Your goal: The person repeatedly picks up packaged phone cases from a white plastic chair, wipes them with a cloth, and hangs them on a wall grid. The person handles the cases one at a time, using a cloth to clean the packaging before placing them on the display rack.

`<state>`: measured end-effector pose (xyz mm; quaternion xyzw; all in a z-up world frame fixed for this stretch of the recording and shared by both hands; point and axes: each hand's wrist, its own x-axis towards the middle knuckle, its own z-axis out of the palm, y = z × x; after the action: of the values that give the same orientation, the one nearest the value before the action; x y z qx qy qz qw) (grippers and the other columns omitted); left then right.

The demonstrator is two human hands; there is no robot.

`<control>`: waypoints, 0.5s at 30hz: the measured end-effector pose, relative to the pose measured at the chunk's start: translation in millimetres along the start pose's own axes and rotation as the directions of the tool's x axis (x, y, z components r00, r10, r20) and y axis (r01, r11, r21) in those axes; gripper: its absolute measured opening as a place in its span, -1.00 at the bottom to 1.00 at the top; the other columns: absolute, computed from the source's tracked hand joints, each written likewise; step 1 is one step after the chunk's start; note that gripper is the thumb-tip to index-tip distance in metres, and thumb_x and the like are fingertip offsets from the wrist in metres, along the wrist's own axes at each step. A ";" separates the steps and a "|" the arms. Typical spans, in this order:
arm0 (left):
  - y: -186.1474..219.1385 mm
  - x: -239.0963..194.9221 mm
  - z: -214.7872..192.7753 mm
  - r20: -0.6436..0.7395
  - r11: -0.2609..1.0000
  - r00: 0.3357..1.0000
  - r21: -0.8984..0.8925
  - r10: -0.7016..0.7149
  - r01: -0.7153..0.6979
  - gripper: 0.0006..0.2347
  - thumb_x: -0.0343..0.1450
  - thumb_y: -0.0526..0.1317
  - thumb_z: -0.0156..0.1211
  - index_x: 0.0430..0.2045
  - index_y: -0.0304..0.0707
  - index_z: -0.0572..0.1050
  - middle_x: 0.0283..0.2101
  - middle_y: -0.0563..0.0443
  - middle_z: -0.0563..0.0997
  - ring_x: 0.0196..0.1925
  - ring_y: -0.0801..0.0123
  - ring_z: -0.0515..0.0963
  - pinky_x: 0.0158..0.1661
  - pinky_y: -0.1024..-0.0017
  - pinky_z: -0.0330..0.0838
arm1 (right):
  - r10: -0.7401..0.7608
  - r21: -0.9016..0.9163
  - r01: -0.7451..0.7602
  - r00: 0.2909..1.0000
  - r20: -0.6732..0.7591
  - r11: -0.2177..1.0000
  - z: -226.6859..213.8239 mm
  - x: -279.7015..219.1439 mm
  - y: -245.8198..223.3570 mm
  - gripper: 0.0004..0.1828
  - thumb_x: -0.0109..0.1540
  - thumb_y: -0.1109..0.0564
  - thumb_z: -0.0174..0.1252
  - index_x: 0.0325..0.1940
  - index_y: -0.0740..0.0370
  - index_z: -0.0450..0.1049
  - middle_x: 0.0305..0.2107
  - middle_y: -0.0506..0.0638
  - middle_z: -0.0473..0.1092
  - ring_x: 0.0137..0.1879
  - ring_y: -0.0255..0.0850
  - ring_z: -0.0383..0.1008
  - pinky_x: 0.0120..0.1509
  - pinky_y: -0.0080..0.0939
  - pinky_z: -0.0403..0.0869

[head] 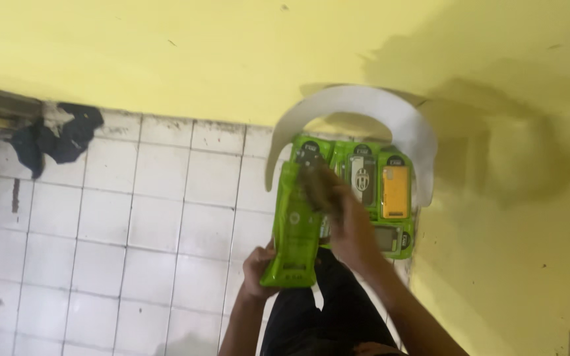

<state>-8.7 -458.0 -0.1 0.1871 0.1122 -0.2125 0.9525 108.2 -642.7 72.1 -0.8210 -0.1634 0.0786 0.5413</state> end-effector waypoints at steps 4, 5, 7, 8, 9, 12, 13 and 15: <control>2.1 -62.6 34.2 0.031 0.982 0.990 -0.129 0.140 -0.135 -0.40 0.51 0.00 -0.08 0.44 -0.36 0.09 0.27 -0.30 0.41 0.23 -0.03 0.48 0.20 0.07 0.43 | -0.326 -0.364 0.327 0.943 0.067 0.872 41.3 -38.3 -114.3 -0.33 0.23 0.11 0.17 0.39 0.35 0.17 0.42 0.44 0.03 0.54 0.45 -0.04 0.52 0.42 0.08; 3.3 -73.9 42.4 0.062 0.965 0.976 -0.176 0.208 -0.195 -0.42 0.61 0.05 -0.11 0.44 -0.43 0.09 0.30 -0.33 0.39 0.28 -0.04 0.46 0.24 0.06 0.39 | -0.311 -0.300 0.336 0.942 0.129 0.893 53.6 -56.9 -135.1 -0.27 0.22 0.05 0.20 0.40 0.38 0.14 0.42 0.45 -0.01 0.54 0.45 -0.10 0.52 0.40 0.00; 11.3 -97.6 55.0 -0.174 0.906 0.931 -0.232 0.320 -0.355 -0.33 0.49 0.22 -0.25 0.40 -0.30 0.13 0.31 -0.29 0.38 0.28 -0.05 0.45 0.22 0.03 0.37 | -0.275 -0.174 0.327 0.923 0.269 0.929 77.3 -101.0 -165.0 -0.12 0.19 -0.09 0.25 0.43 0.44 0.09 0.44 0.48 -0.09 0.56 0.46 -0.23 0.53 0.37 -0.16; 14.3 -113.1 60.8 -0.297 0.864 0.885 -0.254 0.358 -0.435 -0.29 0.43 0.30 -0.32 0.37 -0.23 0.14 0.31 -0.26 0.38 0.28 -0.06 0.44 0.21 0.02 0.35 | -0.292 -0.162 0.345 0.914 0.281 0.924 85.8 -118.3 -172.1 -0.13 0.18 -0.05 0.28 0.41 0.45 0.10 0.43 0.48 -0.05 0.55 0.45 -0.18 0.52 0.33 -0.10; 19.5 -127.8 66.5 -0.285 0.857 0.891 -0.284 0.353 -0.430 -0.26 0.43 0.33 -0.33 0.38 -0.24 0.13 0.33 -0.28 0.35 0.30 -0.07 0.41 0.23 0.01 0.33 | -0.312 -0.149 0.365 0.904 0.291 0.919 93.4 -130.4 -176.4 -0.14 0.18 -0.02 0.30 0.40 0.45 0.11 0.41 0.49 0.00 0.54 0.44 -0.14 0.51 0.30 -0.03; 29.2 -166.1 82.5 -0.282 0.868 0.867 -0.172 0.410 -0.466 -0.29 0.44 0.29 -0.25 0.45 -0.10 0.03 0.38 -0.33 0.25 0.34 -0.09 0.35 0.27 0.00 0.26 | -0.184 -0.048 0.201 0.953 0.242 0.978 114.8 -152.3 -181.1 -0.29 0.21 0.12 0.24 0.40 0.34 0.20 0.33 0.31 0.26 0.43 0.11 0.28 0.41 0.00 0.32; 34.1 -171.0 88.6 -0.296 0.866 0.827 0.004 0.479 -0.500 -0.33 0.46 0.20 -0.13 0.50 0.05 -0.04 0.39 -0.34 0.21 0.33 -0.10 0.34 0.28 0.02 0.25 | -0.097 0.000 0.099 0.971 0.218 0.995 121.3 -155.5 -183.1 -0.33 0.22 0.17 0.20 0.41 0.28 0.24 0.29 0.21 0.36 0.37 -0.05 0.46 0.37 -0.14 0.46; 45.2 -185.0 94.3 -0.336 0.771 0.695 0.319 0.636 -0.551 -0.27 0.42 -0.02 0.07 0.52 0.18 -0.14 0.42 -0.29 0.15 0.33 -0.09 0.35 0.24 0.03 0.33 | 0.006 0.250 -0.044 0.989 0.151 0.967 125.2 -153.3 -178.6 -0.40 0.20 0.26 0.23 0.34 0.29 0.30 0.12 0.13 0.48 0.18 -0.13 0.52 0.25 -0.18 0.50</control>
<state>-139.5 -391.1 153.5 0.3467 0.2288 0.1441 0.8982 -106.1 -524.5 177.9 -0.7393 -0.1816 0.1667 0.6267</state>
